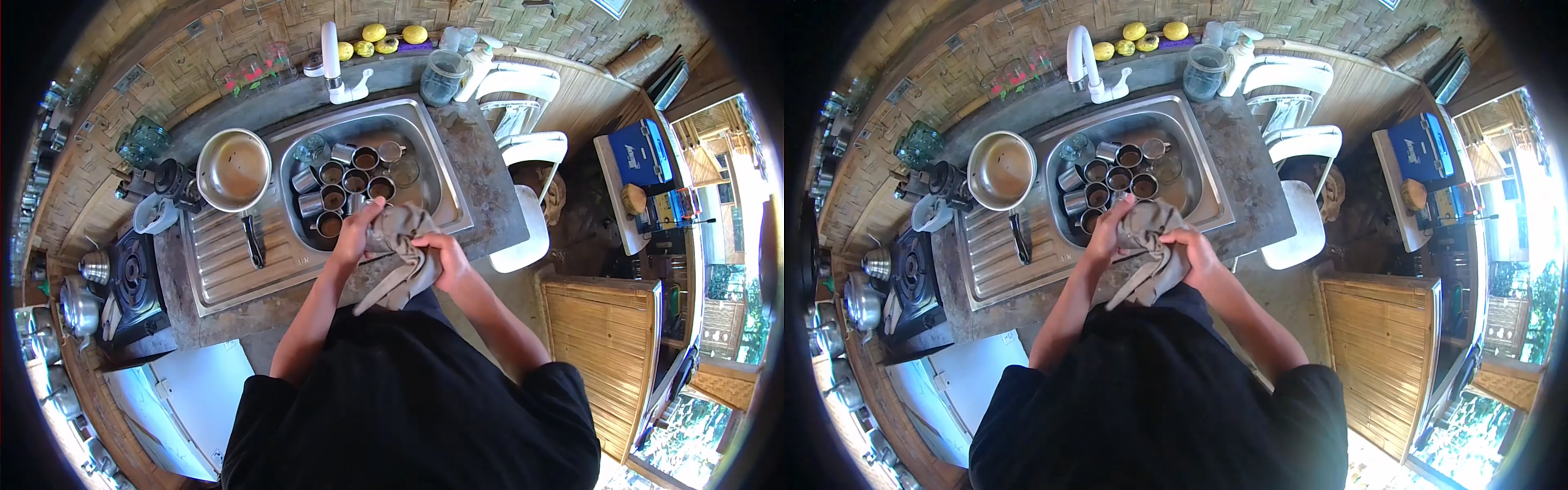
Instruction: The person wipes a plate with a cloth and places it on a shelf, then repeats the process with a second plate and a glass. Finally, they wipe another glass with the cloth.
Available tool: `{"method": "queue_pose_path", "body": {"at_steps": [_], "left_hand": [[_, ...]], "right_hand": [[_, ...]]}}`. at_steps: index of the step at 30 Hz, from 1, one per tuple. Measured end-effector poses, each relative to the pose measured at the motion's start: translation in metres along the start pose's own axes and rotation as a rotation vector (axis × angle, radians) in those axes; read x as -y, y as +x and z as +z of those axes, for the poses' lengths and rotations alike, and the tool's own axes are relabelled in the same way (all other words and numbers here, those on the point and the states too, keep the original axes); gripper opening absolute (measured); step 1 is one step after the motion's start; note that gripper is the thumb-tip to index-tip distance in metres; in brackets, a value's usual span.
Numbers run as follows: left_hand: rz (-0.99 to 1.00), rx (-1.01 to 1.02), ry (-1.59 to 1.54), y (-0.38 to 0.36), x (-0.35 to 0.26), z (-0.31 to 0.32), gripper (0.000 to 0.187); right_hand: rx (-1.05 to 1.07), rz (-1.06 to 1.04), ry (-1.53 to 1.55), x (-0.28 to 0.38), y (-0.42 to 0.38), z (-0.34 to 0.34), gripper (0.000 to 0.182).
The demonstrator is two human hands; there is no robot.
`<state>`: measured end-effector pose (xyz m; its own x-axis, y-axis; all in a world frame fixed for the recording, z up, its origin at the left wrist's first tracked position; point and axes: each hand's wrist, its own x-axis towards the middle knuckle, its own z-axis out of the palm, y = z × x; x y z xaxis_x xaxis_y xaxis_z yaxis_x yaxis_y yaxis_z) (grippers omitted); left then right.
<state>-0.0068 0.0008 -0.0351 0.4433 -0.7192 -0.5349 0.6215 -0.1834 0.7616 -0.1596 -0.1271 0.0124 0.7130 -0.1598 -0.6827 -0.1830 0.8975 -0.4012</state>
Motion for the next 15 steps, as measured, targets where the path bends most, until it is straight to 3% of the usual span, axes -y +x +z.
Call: {"method": "queue_pose_path", "body": {"at_steps": [1, 4, 5, 9, 12, 13, 15], "left_hand": [[-0.071, 0.013, 0.009, 0.007, 0.005, -0.01, 0.061], [-0.218, -0.045, -0.143, 0.012, 0.015, -0.019, 0.073], [-0.214, 0.004, -0.128, 0.013, 0.018, -0.022, 0.083], [-0.216, -0.072, -0.224, 0.011, 0.02, -0.006, 0.08], [0.001, -0.057, -0.087, 0.027, 0.04, 0.0, 0.074], [0.097, -0.158, 0.019, 0.027, 0.043, 0.002, 0.064], [0.14, -0.193, 0.186, 0.026, 0.04, -0.008, 0.057]], "right_hand": [[0.022, -0.004, 0.075, 0.001, 0.003, -0.011, 0.046], [0.088, -0.443, -0.021, 0.007, -0.001, -0.014, 0.045], [-0.009, -0.474, -0.084, 0.007, -0.003, -0.013, 0.044], [-0.095, -0.805, -0.813, -0.017, 0.02, -0.013, 0.044], [-0.139, -0.933, -1.14, -0.042, 0.024, 0.004, 0.045], [-0.25, -0.928, -1.139, -0.049, 0.032, 0.001, 0.042], [-0.139, -0.855, -1.07, -0.043, 0.041, -0.007, 0.038]]}}
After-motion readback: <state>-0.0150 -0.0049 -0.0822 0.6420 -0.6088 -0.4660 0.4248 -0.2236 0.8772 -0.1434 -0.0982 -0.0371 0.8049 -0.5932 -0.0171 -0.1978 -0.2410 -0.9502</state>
